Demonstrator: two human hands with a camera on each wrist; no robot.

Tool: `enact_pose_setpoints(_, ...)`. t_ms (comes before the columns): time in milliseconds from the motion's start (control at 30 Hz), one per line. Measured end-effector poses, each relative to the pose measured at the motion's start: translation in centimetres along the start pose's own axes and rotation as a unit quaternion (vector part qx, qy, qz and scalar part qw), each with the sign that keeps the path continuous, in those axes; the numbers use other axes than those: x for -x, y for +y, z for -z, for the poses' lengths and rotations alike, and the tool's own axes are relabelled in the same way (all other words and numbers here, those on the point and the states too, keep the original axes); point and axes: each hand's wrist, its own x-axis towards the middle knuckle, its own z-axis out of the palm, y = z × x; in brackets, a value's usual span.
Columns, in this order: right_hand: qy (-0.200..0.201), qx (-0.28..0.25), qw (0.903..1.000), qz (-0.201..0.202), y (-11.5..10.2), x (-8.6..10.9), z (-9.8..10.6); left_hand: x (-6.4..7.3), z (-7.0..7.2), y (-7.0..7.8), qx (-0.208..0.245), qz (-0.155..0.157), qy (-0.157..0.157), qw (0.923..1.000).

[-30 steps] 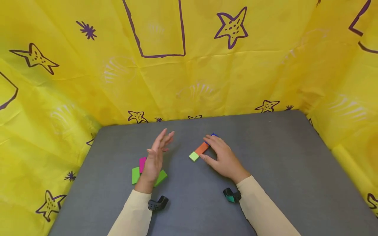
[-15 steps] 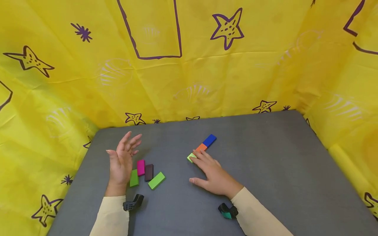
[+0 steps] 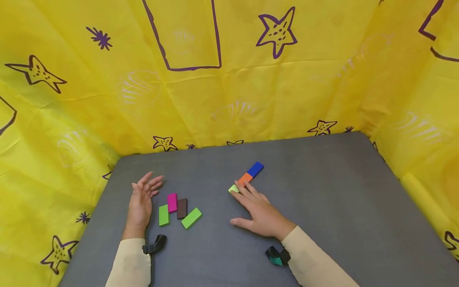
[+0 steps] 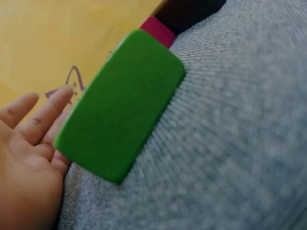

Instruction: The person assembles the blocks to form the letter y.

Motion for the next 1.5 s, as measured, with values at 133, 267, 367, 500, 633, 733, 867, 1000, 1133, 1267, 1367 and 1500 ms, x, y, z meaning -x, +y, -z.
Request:
enact_pose_setpoints(133, -0.008, 0.009, 0.9999, -0.004, 0.1, 0.0, 0.0, 0.1, 0.1, -0.3, -0.04, -0.009, -0.024, 0.9989)
enact_pose_setpoints(267, -0.013, 0.016, 0.9997, -0.011, 0.2, 0.1, 0.0, 0.2, 0.2, -0.4, -0.091, 0.0, -0.045, 0.9949)
enact_pose_setpoints(367, -0.013, 0.022, 0.9996, -0.01, 0.2, 0.1, 0.0, 0.3, 0.3, -0.2, -0.126, 0.017, -0.06, 0.9901)
enact_pose_setpoints(500, -0.016, 0.024, 0.9995, -0.013, 0.1, 0.1, 0.1, 0.4, 0.3, -0.1, -0.177, 0.035, -0.091, 0.9795)
enact_pose_setpoints(633, -0.019, 0.028, 0.9992, -0.021, 0.1, 0.2, 0.2, 0.3, 0.2, -0.1, -0.228, 0.032, -0.123, 0.9654)
enact_pose_setpoints(733, -0.023, 0.032, 0.9989, -0.024, 0.1, 0.3, 0.2, 0.3, 0.2, 0.0, -0.251, 0.037, -0.137, 0.9575)
enact_pose_setpoints(867, -0.025, 0.028, 0.999, -0.024, 0.1, 0.3, 0.2, 0.6, 0.5, 0.5, -0.289, 0.058, -0.161, 0.9418)
enact_pose_setpoints(1000, -0.024, 0.026, 0.9991, -0.024, 0.1, 0.2, 0.2, 0.9, 0.8, 0.9, -0.32, 0.069, -0.189, 0.926)
enact_pose_setpoints(1133, -0.025, 0.027, 0.999, -0.025, 0.1, 0.2, 0.2, 0.9, 0.9, 0.7, -0.338, 0.063, -0.211, 0.915)
enact_pose_setpoints(1267, -0.025, 0.026, 0.999, -0.028, 0.1, 0.2, 0.3, 0.7, 0.6, 0.7, -0.364, 0.062, -0.217, 0.9035)
enact_pose_setpoints(1367, -0.025, 0.025, 0.999, -0.028, 0.1, 0.2, 0.3, 0.7, 0.4, 0.7, -0.378, 0.062, -0.215, 0.8981)
enact_pose_setpoints(1500, -0.025, 0.026, 0.999, -0.026, 0.1, 0.1, 0.3, 0.8, 0.3, 0.7, -0.385, 0.058, -0.206, 0.8978)
